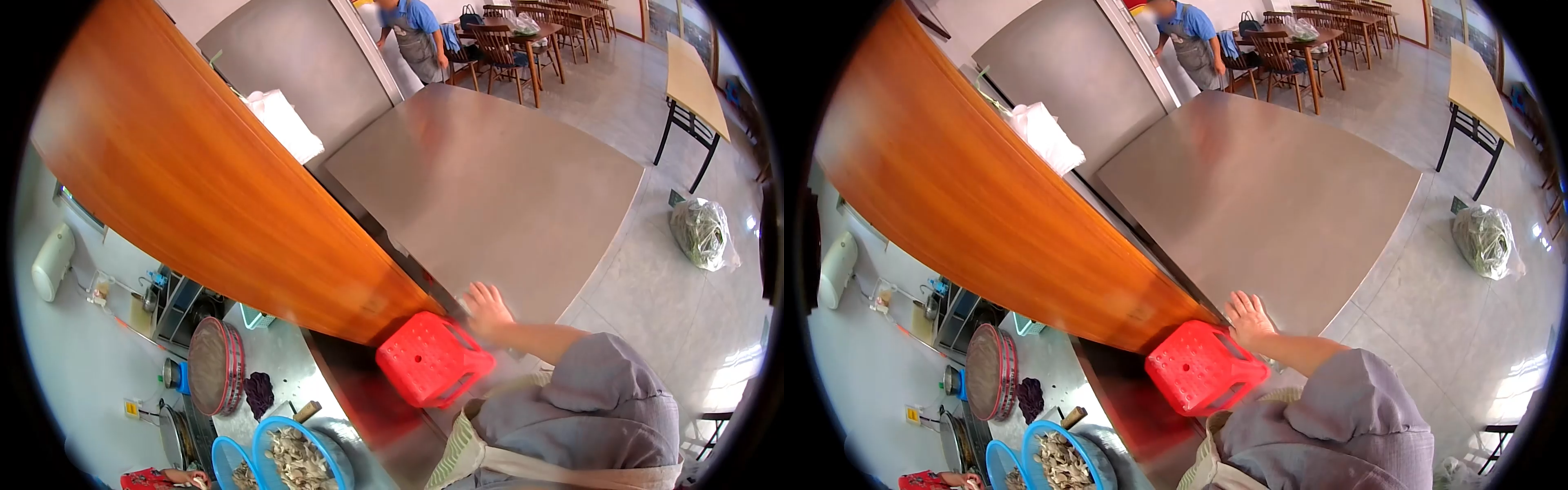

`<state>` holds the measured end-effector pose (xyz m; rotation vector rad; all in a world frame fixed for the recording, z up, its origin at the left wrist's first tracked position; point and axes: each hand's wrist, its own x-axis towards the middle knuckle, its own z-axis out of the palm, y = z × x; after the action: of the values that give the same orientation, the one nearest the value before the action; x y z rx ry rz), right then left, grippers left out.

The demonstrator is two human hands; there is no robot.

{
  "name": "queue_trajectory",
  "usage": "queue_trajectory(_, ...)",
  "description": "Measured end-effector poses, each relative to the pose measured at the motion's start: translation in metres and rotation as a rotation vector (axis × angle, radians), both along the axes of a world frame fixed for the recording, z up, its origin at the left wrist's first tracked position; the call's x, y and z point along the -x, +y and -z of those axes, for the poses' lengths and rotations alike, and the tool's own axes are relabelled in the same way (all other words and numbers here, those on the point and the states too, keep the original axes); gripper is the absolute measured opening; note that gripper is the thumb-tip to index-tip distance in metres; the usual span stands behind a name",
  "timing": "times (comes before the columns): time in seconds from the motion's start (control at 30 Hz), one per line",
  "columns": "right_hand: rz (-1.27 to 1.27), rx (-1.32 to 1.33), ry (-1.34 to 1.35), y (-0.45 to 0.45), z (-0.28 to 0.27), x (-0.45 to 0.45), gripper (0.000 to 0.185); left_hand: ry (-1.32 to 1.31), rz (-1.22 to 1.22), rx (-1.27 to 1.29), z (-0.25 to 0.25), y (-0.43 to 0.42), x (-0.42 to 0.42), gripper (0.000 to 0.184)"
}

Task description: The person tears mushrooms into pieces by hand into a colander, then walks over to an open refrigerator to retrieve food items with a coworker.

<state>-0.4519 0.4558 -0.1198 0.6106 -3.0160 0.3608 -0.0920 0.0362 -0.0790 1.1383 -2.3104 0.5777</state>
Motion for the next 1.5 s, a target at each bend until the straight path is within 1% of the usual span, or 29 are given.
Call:
queue_trajectory(0.2,0.013,0.041,-0.032,-0.001,-0.005,0.0,0.064,-0.089,0.03,0.06,0.041,0.028,-0.023,0.051)
queue_trajectory(0.3,0.023,0.043,-0.013,-0.002,-0.001,-0.001,0.064,-0.122,0.041,0.089,0.053,0.038,-0.031,0.05)
queue_trajectory(0.4,0.024,0.013,-0.042,0.0,-0.006,0.001,0.064,-0.136,0.053,0.122,0.065,0.048,-0.037,0.049)
queue_trajectory(0.5,0.018,0.039,-0.09,0.0,-0.006,-0.002,0.065,-0.152,0.058,0.149,0.074,0.056,-0.045,0.048)
queue_trajectory(0.57,0.037,0.12,0.095,0.0,-0.005,-0.002,0.064,-0.16,0.062,0.166,0.078,0.061,-0.048,0.047)
queue_trajectory(0.6,0.037,0.119,0.098,0.0,-0.007,0.006,0.064,-0.164,0.06,0.171,0.08,0.062,-0.051,0.047)
queue_trajectory(0.67,0.051,0.043,-0.35,-0.004,-0.048,0.039,0.067,-0.169,0.068,0.188,0.085,0.066,-0.058,0.046)
queue_trajectory(0.7,0.161,0.327,-0.463,0.003,-0.07,0.065,0.07,-0.175,0.073,0.196,0.086,0.068,-0.059,0.046)
queue_trajectory(0.73,0.255,0.413,-0.248,0.002,-0.076,0.103,0.067,-0.178,0.078,0.204,0.088,0.07,-0.062,0.045)
queue_trajectory(0.77,0.271,0.467,0.038,0.006,-0.11,0.134,0.065,-0.181,0.078,0.212,0.09,0.07,-0.065,0.045)
queue_trajectory(0.8,0.277,0.554,0.157,0.011,-0.171,0.147,0.062,-0.185,0.083,0.221,0.092,0.071,-0.068,0.044)
queue_trajectory(0.83,0.268,0.683,0.291,0.012,-0.213,0.166,0.06,-0.185,0.086,0.229,0.093,0.072,-0.07,0.044)
queue_trajectory(0.87,0.26,0.703,0.329,0.015,-0.254,0.178,0.06,-0.188,0.088,0.236,0.095,0.073,-0.073,0.044)
queue_trajectory(0.93,0.234,0.407,0.264,0.022,-0.292,0.225,0.063,-0.195,0.094,0.245,0.099,0.076,-0.08,0.043)
queue_trajectory(1.0,0.262,0.424,0.255,0.021,-0.327,0.232,0.064,-0.201,0.087,0.255,0.104,0.079,-0.087,0.042)
queue_trajectory(1.07,0.277,0.43,0.241,0.014,-0.339,0.239,0.065,-0.209,0.076,0.256,0.108,0.085,-0.095,0.042)
queue_trajectory(1.13,0.181,0.325,0.16,0.012,-0.335,0.239,0.063,-0.22,0.068,0.26,0.111,0.09,-0.105,0.041)
queue_trajectory(1.2,0.159,0.343,0.183,0.007,-0.297,0.246,0.061,-0.23,0.063,0.267,0.114,0.094,-0.114,0.04)
queue_trajectory(1.27,0.133,0.3,0.119,0.005,-0.244,0.245,0.058,-0.242,0.067,0.275,0.117,0.096,-0.122,0.04)
queue_trajectory(1.3,0.028,0.272,0.152,0.014,-0.187,0.261,0.057,-0.245,0.069,0.277,0.118,0.098,-0.127,0.039)
queue_trajectory(1.33,0.087,0.258,-0.032,0.019,-0.158,0.248,0.054,-0.248,0.069,0.283,0.118,0.099,-0.133,0.039)
queue_trajectory(1.37,0.178,0.21,-0.17,0.029,-0.114,0.207,0.052,-0.25,0.066,0.276,0.119,0.101,-0.139,0.039)
queue_trajectory(1.4,0.233,0.193,-0.209,0.037,-0.098,0.176,0.051,-0.26,0.05,0.267,0.123,0.106,-0.146,0.038)
queue_trajectory(1.43,0.284,0.179,-0.254,0.044,-0.09,0.142,0.057,-0.251,0.03,0.202,0.124,0.11,-0.148,0.041)
queue_trajectory(1.47,0.329,0.12,-0.357,0.05,-0.087,0.117,0.065,-0.242,0.008,0.138,0.126,0.113,-0.151,0.044)
queue_trajectory(1.5,0.331,0.089,-0.358,0.057,-0.073,0.099,0.066,-0.205,-0.031,0.018,0.126,0.115,-0.147,0.049)
